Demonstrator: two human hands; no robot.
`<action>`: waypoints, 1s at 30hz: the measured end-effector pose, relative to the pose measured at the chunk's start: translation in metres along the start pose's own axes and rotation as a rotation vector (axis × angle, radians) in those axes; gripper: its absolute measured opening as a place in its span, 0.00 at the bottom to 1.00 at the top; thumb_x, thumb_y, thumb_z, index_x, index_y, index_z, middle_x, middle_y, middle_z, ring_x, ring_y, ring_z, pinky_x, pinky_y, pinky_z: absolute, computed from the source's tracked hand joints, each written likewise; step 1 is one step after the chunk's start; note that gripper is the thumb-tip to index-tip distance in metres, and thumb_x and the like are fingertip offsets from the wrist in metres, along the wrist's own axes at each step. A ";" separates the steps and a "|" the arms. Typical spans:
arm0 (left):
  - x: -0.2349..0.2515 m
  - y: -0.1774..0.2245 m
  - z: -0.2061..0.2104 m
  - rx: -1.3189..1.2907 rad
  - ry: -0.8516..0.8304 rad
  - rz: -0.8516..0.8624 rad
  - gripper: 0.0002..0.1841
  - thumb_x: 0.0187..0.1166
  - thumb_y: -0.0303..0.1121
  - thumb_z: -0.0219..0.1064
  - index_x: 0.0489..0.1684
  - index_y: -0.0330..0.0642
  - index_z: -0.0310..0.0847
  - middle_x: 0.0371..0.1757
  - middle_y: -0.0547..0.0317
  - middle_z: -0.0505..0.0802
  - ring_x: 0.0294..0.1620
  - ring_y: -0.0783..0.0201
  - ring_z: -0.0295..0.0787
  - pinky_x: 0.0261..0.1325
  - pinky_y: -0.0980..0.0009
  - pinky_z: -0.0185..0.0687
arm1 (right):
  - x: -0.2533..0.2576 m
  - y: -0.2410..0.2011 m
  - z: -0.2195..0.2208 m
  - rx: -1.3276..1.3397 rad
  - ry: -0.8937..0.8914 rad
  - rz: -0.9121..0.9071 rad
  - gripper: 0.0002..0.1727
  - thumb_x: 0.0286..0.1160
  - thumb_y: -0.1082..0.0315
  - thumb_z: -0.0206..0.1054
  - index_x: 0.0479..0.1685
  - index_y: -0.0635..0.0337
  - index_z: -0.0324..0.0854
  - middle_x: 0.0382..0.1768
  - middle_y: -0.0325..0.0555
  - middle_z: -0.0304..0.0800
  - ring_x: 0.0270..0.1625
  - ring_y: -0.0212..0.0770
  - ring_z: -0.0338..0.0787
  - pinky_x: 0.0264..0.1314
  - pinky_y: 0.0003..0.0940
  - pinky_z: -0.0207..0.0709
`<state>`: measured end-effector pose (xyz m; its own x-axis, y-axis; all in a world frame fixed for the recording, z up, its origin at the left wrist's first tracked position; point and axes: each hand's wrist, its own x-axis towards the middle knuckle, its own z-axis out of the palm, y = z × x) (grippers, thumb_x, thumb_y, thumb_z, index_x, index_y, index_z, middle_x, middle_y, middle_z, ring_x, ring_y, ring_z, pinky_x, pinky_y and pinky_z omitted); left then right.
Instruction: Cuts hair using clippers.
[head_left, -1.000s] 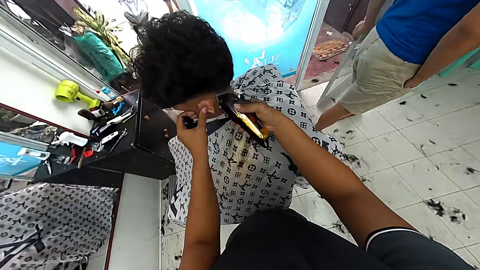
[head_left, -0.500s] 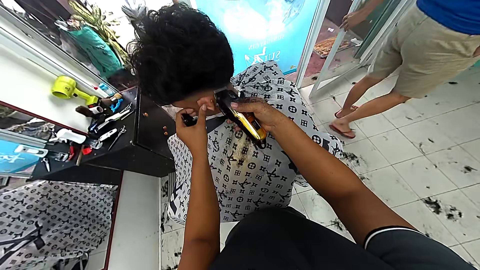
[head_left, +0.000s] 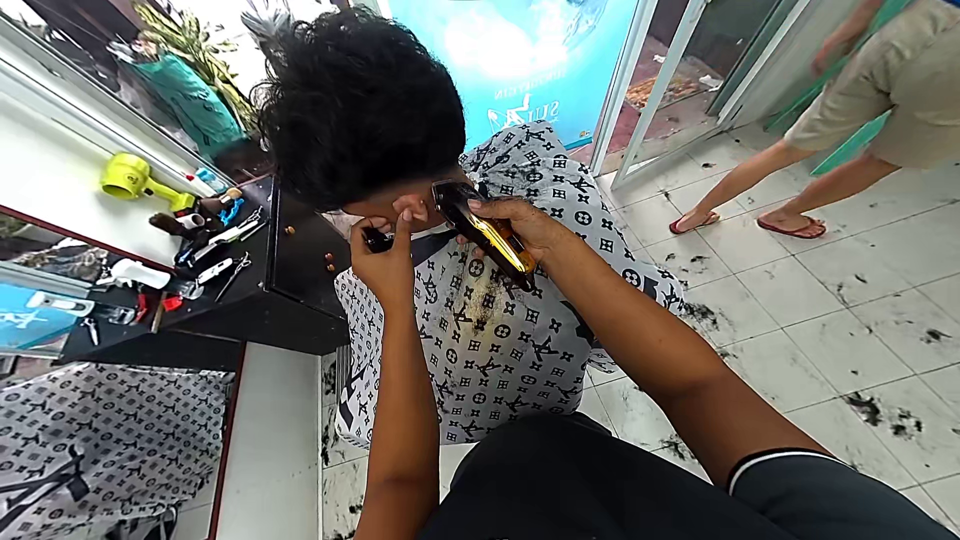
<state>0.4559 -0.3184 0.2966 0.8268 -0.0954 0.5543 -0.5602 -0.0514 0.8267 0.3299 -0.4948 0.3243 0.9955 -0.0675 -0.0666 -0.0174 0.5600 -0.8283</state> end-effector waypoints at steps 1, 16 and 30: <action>0.000 0.000 0.000 -0.001 0.002 0.002 0.20 0.67 0.37 0.84 0.47 0.36 0.80 0.40 0.63 0.88 0.42 0.76 0.86 0.48 0.78 0.83 | 0.000 0.000 0.001 -0.006 0.003 -0.014 0.14 0.89 0.59 0.54 0.58 0.57 0.79 0.48 0.50 0.93 0.44 0.42 0.96 0.41 0.34 0.92; 0.000 -0.002 0.000 -0.001 0.004 -0.001 0.20 0.68 0.37 0.83 0.48 0.36 0.80 0.40 0.63 0.88 0.38 0.77 0.83 0.43 0.79 0.81 | -0.006 -0.001 0.019 -0.039 0.026 -0.073 0.10 0.85 0.65 0.59 0.56 0.59 0.77 0.42 0.48 0.92 0.43 0.42 0.95 0.44 0.38 0.92; 0.000 -0.003 0.002 -0.039 0.003 -0.008 0.19 0.68 0.37 0.83 0.46 0.38 0.80 0.38 0.63 0.88 0.39 0.75 0.86 0.45 0.77 0.84 | -0.008 0.013 0.066 0.056 0.170 -0.112 0.16 0.83 0.70 0.64 0.65 0.64 0.71 0.47 0.53 0.88 0.46 0.47 0.93 0.49 0.46 0.91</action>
<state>0.4572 -0.3200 0.2942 0.8312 -0.0917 0.5483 -0.5516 -0.0136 0.8340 0.3279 -0.4327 0.3503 0.9607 -0.2678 -0.0726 0.1027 0.5862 -0.8036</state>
